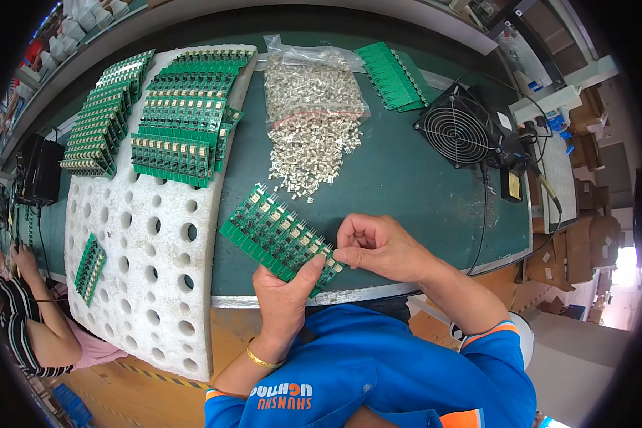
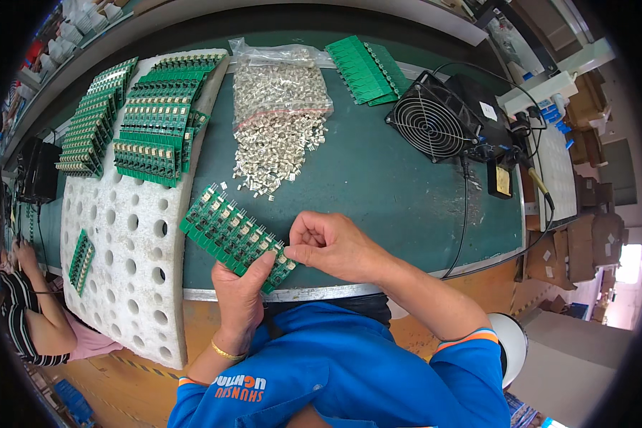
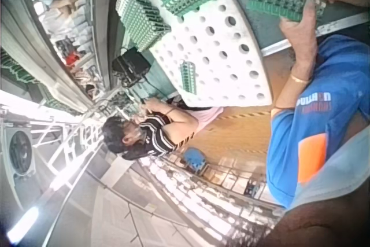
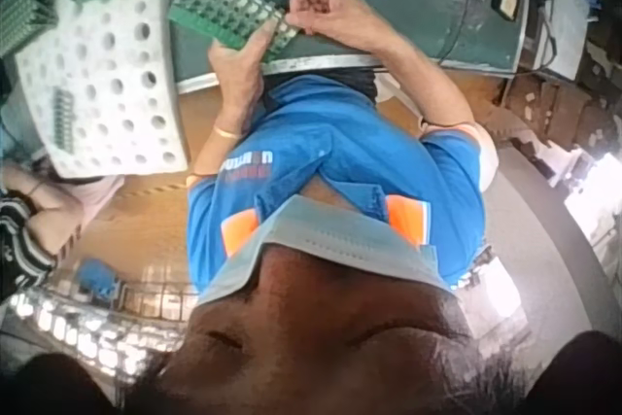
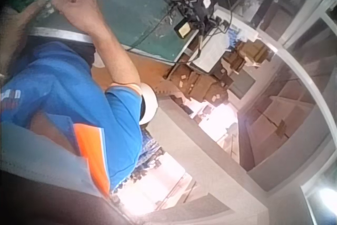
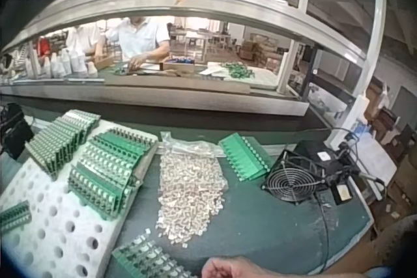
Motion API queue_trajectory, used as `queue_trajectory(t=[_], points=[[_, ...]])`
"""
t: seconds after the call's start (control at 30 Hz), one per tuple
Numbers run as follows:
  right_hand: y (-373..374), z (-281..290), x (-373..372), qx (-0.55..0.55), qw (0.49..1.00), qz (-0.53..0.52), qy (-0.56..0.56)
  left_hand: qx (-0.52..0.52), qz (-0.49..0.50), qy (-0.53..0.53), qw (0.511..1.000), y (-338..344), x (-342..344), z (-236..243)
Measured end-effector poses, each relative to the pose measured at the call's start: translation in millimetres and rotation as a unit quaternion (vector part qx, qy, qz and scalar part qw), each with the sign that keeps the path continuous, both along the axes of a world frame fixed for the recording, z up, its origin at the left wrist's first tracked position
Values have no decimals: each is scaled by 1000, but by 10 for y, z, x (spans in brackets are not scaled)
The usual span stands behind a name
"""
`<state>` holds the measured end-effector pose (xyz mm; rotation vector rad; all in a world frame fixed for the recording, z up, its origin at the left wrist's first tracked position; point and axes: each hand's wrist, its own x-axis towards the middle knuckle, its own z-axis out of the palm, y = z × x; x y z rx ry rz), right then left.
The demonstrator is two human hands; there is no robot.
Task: The person solders small components onto a green circuit board at a workbench. This is done using a soldering iron and solder wire.
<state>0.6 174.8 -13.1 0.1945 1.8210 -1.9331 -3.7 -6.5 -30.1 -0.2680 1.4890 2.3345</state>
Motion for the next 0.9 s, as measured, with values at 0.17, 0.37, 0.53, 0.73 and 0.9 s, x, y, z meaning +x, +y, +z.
queue_trajectory(t=[0.17, 0.37, 0.53, 0.73, 0.9], points=[[-68, 97, 1, 45, 998, 36, 2, -15, -16, 24, 999, -71, 10, -1], [-35, 76, 119, 113, 992, 21, 41, -22, -48, 32, 998, -64, 61, -104], [-99, 10, 200, 101, 991, -22, 83, 22, -42, 23, 999, -43, 74, -115], [-146, -24, 195, 113, 986, -38, 114, 19, -59, 9, 998, -90, 24, -127], [-119, 45, 185, 92, 983, -53, 152, 52, -88, 18, 995, -151, 48, -33]])
